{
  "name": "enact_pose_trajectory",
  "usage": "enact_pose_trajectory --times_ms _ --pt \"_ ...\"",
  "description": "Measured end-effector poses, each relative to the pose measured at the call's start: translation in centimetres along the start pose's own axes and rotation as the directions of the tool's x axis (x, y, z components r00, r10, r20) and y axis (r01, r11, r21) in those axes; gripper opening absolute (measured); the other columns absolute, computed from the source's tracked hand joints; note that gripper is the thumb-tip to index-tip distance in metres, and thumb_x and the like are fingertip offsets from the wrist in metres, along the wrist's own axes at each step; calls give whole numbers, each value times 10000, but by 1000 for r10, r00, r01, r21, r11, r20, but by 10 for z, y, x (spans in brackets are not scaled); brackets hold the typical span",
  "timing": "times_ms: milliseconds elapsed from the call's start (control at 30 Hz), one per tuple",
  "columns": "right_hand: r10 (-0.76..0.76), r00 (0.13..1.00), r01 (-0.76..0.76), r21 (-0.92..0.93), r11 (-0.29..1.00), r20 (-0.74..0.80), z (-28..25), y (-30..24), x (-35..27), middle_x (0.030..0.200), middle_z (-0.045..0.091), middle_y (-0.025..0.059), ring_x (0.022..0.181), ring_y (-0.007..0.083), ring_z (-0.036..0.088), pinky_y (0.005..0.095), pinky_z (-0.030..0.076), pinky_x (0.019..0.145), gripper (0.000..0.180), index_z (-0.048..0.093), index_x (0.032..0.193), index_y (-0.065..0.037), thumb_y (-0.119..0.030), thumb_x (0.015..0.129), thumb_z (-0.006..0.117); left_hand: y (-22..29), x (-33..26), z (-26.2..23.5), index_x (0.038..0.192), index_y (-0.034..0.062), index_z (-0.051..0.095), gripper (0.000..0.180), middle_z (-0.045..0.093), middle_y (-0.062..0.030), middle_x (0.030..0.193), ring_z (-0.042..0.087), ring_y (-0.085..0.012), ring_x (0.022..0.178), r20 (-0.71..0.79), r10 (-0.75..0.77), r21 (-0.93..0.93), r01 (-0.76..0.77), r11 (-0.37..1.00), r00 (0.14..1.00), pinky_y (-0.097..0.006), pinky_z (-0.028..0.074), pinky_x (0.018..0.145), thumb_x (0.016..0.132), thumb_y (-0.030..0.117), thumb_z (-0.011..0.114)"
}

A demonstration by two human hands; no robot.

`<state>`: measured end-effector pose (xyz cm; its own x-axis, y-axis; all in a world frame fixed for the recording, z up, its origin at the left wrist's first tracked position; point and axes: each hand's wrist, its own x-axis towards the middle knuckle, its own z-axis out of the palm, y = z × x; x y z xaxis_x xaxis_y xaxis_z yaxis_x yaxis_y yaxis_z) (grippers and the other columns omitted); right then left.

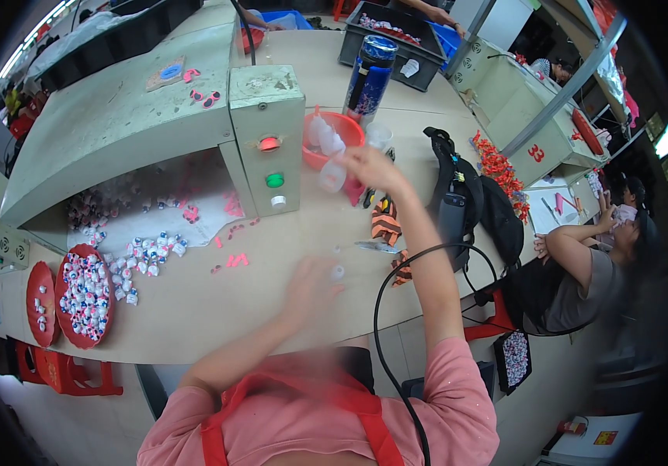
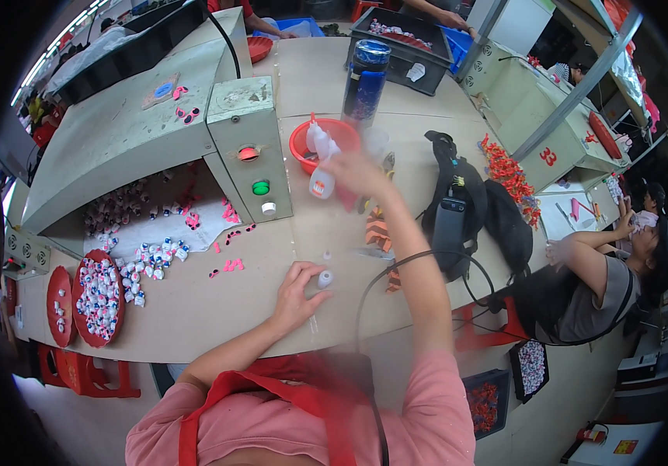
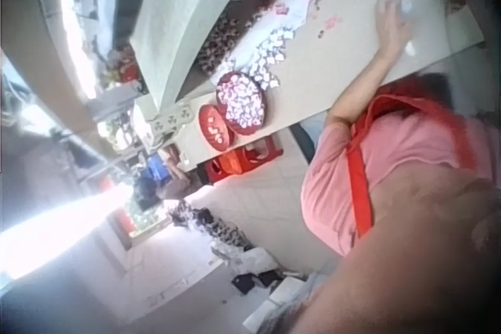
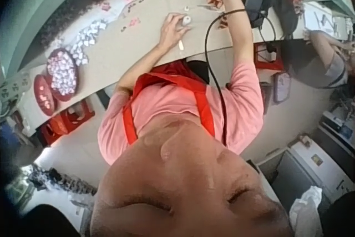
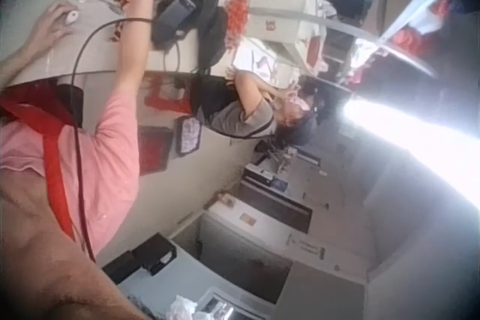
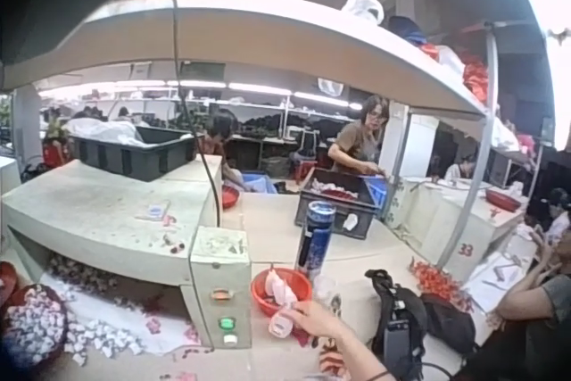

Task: The person glues small plastic decorative parts onto toy figurines by hand, using a glue bottle to apply adhesive.

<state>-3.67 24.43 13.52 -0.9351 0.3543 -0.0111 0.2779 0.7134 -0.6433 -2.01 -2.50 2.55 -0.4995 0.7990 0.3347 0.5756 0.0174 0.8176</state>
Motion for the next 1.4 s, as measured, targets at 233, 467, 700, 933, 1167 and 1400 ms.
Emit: enact_pose_trajectory --times_ms 233,467,700,933,1167,1400 --pt "22 988 -36 -91 995 -151 71 3 -36 847 668 155 825 317 645 415 489 757 399 656 1089 -123 -447 873 568 10 -6 8 1112 45 608 458 541 -98 1074 557 -268 984 -47 -79 15 79 997 996 -356 467 855 702 140 789" --pt "105 946 -131 -65 989 -308 101 26 -34 859 671 155 806 298 643 409 498 714 489 689 1031 -97 -420 680 798 4 -6 29 967 37 649 294 595 -98 937 568 -286 924 -207 -59 66 74 995 977 -365 463 810 707 112 764" --pt "241 844 40 504 863 -479 92 13 -54 873 678 73 781 139 637 288 501 719 301 653 960 1 -174 741 764 0 3 15 1000 48 643 270 624 -132 972 590 -319 933 -202 -153 -74 141 987 967 -387 474 811 752 124 719" --pt "106 965 -10 372 928 -238 67 -25 -182 942 656 58 846 92 604 247 494 725 380 611 1067 21 -151 774 782 -2 0 13 1058 51 654 331 619 -118 964 613 -298 864 -291 -175 -197 120 973 941 -358 489 762 738 71 734" --pt "87 936 -65 73 995 -342 75 -39 -218 856 676 81 735 125 640 247 507 652 397 648 1025 -11 -248 749 809 5 -1 12 1077 58 660 366 592 -93 951 595 -259 862 -348 -48 -124 5 992 936 -338 482 751 720 29 736" --pt "1 929 -22 -51 998 -370 76 -40 -218 822 691 112 692 157 670 269 522 609 380 651 985 -19 -260 739 813 7 0 11 1075 65 664 374 577 -90 954 585 -257 867 -383 15 -77 -48 996 924 -339 479 749 712 9 734"
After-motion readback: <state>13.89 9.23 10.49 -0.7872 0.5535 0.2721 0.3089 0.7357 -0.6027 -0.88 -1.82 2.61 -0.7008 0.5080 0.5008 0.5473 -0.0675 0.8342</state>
